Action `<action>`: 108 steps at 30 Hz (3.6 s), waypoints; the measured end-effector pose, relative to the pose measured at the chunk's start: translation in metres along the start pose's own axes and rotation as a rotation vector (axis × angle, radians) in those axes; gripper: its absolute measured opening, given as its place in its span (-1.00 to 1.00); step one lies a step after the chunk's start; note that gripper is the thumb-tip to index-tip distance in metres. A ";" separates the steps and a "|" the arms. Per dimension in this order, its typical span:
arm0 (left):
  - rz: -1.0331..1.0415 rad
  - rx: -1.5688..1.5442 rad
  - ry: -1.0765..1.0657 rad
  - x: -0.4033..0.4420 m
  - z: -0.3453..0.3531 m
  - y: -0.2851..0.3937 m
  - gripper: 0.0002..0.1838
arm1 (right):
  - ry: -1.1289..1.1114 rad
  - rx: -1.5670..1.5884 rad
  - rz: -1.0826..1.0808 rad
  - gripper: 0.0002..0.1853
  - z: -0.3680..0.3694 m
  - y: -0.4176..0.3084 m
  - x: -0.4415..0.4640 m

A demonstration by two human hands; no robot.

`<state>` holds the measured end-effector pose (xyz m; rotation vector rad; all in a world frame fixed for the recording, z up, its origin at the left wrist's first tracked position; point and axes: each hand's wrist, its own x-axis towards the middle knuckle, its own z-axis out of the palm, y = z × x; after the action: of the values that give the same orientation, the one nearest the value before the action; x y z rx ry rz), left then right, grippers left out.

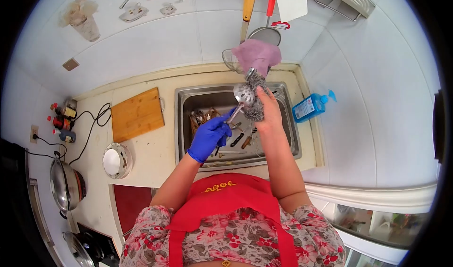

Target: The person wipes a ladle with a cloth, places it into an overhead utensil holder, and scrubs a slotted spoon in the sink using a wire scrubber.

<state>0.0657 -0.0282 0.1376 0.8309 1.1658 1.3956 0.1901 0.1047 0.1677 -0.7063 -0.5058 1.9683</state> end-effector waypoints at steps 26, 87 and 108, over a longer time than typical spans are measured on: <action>0.031 0.021 0.196 0.006 0.013 0.005 -0.82 | -0.196 -1.268 -0.992 -0.66 0.006 0.033 -0.058; 0.002 0.575 0.284 -0.014 0.024 0.008 -0.80 | -0.038 -0.989 -0.496 -0.82 0.015 0.026 -0.046; 0.074 0.527 0.321 -0.009 0.020 0.021 -0.81 | -0.265 -1.286 -0.473 -0.80 -0.003 0.008 -0.035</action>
<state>0.0799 -0.0317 0.1638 1.0435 1.8138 1.3286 0.2002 0.0699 0.1696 -0.9343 -1.9650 1.1069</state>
